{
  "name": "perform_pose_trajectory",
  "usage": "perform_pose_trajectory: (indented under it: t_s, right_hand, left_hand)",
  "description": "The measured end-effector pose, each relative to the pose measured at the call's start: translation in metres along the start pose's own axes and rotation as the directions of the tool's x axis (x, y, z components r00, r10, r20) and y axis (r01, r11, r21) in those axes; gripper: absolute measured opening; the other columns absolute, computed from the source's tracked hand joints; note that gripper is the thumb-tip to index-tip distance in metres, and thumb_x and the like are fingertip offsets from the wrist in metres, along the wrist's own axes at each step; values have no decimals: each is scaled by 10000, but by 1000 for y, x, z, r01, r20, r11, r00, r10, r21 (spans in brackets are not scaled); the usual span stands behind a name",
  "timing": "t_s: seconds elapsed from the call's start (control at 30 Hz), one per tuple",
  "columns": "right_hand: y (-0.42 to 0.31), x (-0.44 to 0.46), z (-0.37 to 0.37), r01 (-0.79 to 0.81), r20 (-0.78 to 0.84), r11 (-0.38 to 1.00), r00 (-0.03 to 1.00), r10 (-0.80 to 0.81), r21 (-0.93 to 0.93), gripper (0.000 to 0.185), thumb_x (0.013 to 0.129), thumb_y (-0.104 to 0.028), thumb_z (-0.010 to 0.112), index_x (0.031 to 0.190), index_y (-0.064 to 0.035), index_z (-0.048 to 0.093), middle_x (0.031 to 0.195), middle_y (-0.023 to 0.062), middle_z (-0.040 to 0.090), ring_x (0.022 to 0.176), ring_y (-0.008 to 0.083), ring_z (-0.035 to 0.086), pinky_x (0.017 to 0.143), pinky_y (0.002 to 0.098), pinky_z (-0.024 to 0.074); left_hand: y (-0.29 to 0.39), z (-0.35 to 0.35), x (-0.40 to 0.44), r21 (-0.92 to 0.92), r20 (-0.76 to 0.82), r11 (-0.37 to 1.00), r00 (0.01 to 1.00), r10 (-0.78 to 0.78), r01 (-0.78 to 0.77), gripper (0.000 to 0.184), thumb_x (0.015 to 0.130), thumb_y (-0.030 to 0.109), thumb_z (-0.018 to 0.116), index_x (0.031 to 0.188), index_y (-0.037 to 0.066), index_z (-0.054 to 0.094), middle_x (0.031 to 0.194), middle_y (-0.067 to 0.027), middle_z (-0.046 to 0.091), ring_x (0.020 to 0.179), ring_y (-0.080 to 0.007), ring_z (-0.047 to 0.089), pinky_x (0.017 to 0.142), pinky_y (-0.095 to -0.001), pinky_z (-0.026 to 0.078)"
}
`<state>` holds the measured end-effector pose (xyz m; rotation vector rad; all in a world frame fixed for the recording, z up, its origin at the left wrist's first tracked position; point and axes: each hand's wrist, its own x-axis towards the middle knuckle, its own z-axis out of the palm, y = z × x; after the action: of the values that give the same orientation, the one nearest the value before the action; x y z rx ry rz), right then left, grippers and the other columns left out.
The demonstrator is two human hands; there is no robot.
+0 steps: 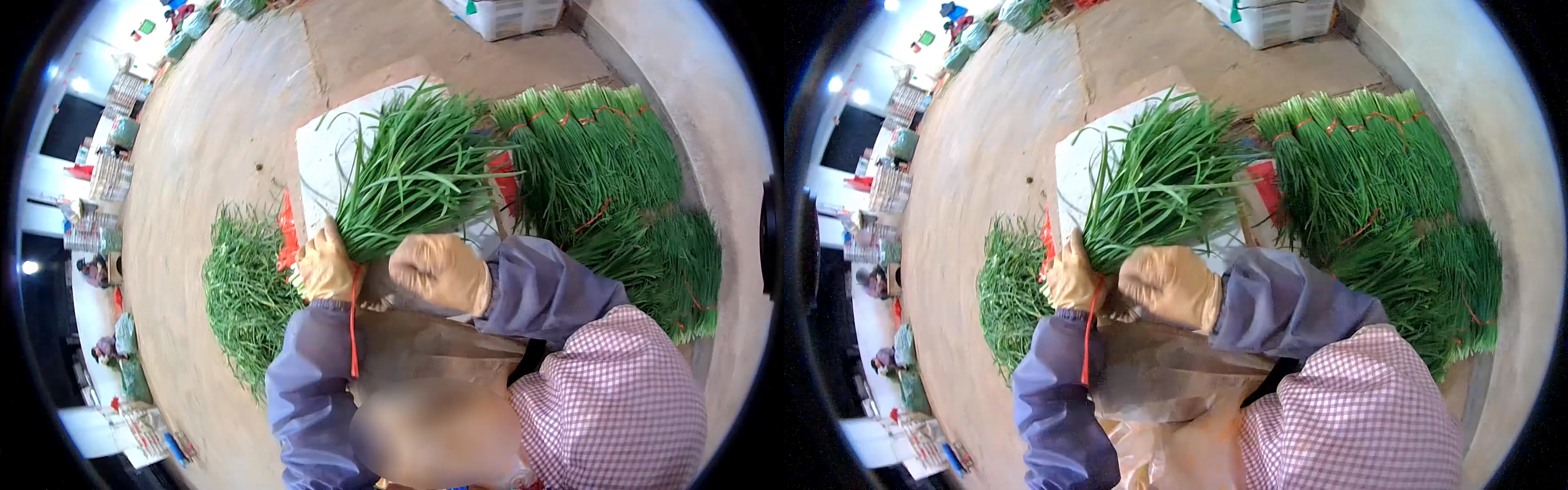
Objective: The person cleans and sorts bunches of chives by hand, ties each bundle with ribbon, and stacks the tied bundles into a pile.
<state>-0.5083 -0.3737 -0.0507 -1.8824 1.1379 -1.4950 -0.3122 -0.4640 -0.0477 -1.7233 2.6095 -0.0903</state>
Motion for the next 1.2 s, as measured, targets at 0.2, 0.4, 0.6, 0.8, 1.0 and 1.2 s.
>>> perform_pose_trajectory:
  t_s: [0.2, 0.4, 0.6, 0.8, 1.0, 1.2]
  right_hand:
    - [17, 9, 61, -789, 561, 581, 577, 593, 198, 531, 929, -518, 579, 852, -1, 677, 713, 64, 633, 625, 134, 588, 539, 277, 487]
    - [18, -7, 81, -838, 555, 435, 544, 629, 329, 160, 847, -145, 629, 884, 3, 680, 797, 78, 686, 643, 165, 626, 589, 276, 506]
    - [2, -14, 52, -456, 127, 890, 884, 449, 29, 167, 858, -173, 660, 1001, -88, 646, 770, 124, 655, 699, 277, 651, 632, 354, 502]
    - [8, 30, 95, -13, -26, 987, 1000, 9, -162, 253, 848, -212, 688, 1060, -85, 637, 839, 112, 676, 753, 296, 657, 685, 359, 532]
    - [2, 32, 75, -558, -8, 684, 772, 635, 470, 181, 942, -203, 627, 887, -33, 659, 742, 31, 629, 617, 119, 577, 584, 255, 466]
    - [10, 38, 85, -613, 25, 783, 789, 614, 108, 197, 900, -211, 670, 913, -18, 632, 706, 68, 646, 617, 178, 615, 566, 300, 469]
  left_hand:
    - [-17, 7, -4, -25, -113, 984, 978, 175, -178, 1038, 636, 283, 814, 1472, 8, 262, 1251, -172, 558, 1122, -343, 555, 959, -482, 421]
    - [-27, -19, -21, -178, -20, 977, 994, 111, -113, 1115, 532, 323, 893, 1452, 36, 333, 1360, -200, 511, 1254, -361, 491, 1031, -445, 405]
    - [-31, -7, -18, -291, 78, 957, 997, 14, 9, 1076, 546, 344, 882, 1432, 36, 355, 1395, -150, 478, 1269, -344, 463, 1059, -465, 365]
    - [-35, 7, -20, -323, -70, 945, 997, 35, -56, 775, 700, 148, 698, 1404, 46, 391, 1345, -187, 517, 1209, -388, 514, 1004, -460, 426]
    - [-26, -18, -21, -271, 110, 961, 994, -22, 51, 1063, 545, 312, 885, 1402, -18, 351, 1369, -178, 478, 1236, -377, 481, 1015, -459, 423]
    - [-23, -12, -20, -204, 115, 974, 990, -75, 98, 1046, 536, 325, 894, 1378, -4, 368, 1307, -159, 502, 1191, -356, 508, 959, -464, 449]
